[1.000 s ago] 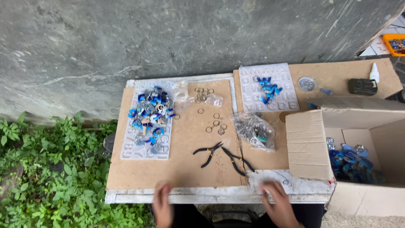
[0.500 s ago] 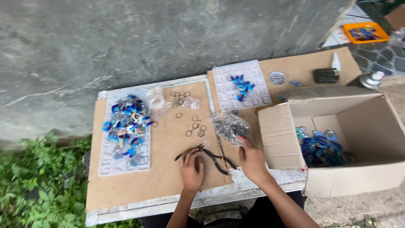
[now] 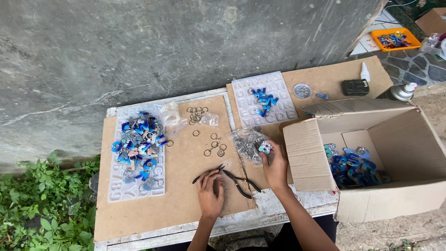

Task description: The person uses pliers to attach metal rings and small blue charms to keychains.

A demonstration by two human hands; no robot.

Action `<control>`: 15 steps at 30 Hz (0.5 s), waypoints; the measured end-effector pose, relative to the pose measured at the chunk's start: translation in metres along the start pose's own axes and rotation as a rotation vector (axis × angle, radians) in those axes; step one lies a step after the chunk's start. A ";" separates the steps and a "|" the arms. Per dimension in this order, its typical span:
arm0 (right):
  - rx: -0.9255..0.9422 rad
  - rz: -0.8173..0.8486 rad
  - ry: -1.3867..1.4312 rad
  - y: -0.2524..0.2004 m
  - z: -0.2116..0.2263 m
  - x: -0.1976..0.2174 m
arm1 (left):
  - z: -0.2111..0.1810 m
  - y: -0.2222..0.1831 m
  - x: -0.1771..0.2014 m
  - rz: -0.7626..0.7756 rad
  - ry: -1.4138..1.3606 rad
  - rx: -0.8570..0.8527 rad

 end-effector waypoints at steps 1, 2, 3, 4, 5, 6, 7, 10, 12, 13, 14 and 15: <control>-0.064 -0.019 0.103 -0.002 0.002 0.004 | -0.001 0.000 0.001 -0.009 -0.009 -0.002; -0.061 -0.015 0.103 -0.003 0.013 0.006 | -0.001 0.000 0.000 -0.013 -0.008 0.000; -0.022 -0.037 0.239 -0.003 0.028 0.008 | 0.000 0.000 0.000 -0.007 -0.007 0.002; 0.016 -0.058 0.375 -0.004 0.042 0.012 | 0.000 0.000 0.000 -0.001 -0.005 0.003; 0.016 -0.056 0.379 -0.002 0.043 0.007 | 0.000 -0.001 0.000 -0.002 -0.001 0.004; -0.103 -0.007 0.531 0.000 0.035 -0.003 | 0.000 -0.001 0.001 -0.008 -0.003 -0.006; -0.222 0.040 0.680 0.001 0.029 -0.014 | -0.001 0.000 0.001 -0.014 -0.007 -0.017; -0.379 0.001 0.901 0.014 0.043 -0.021 | 0.002 0.000 0.000 0.004 -0.006 0.000; -0.547 -0.038 1.009 0.030 0.044 -0.026 | 0.002 0.000 0.001 -0.004 -0.022 0.003; -0.715 -0.086 1.115 0.034 0.041 -0.032 | 0.002 0.002 0.002 -0.008 -0.039 -0.001; -0.714 -0.086 1.118 0.042 0.031 -0.040 | 0.001 0.001 0.003 -0.009 -0.037 -0.004; -0.755 -0.069 1.249 0.052 0.023 -0.054 | 0.002 0.001 0.003 -0.007 -0.041 0.003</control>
Point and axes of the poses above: each hand's wrist, its own y-axis towards the middle knuckle, its own x-axis out of the back of the hand, z = x × y, the point moved 8 cm from there along y, towards the middle knuckle, and after that the axes turned 3 degrees about -y, right-handed, at the moved point
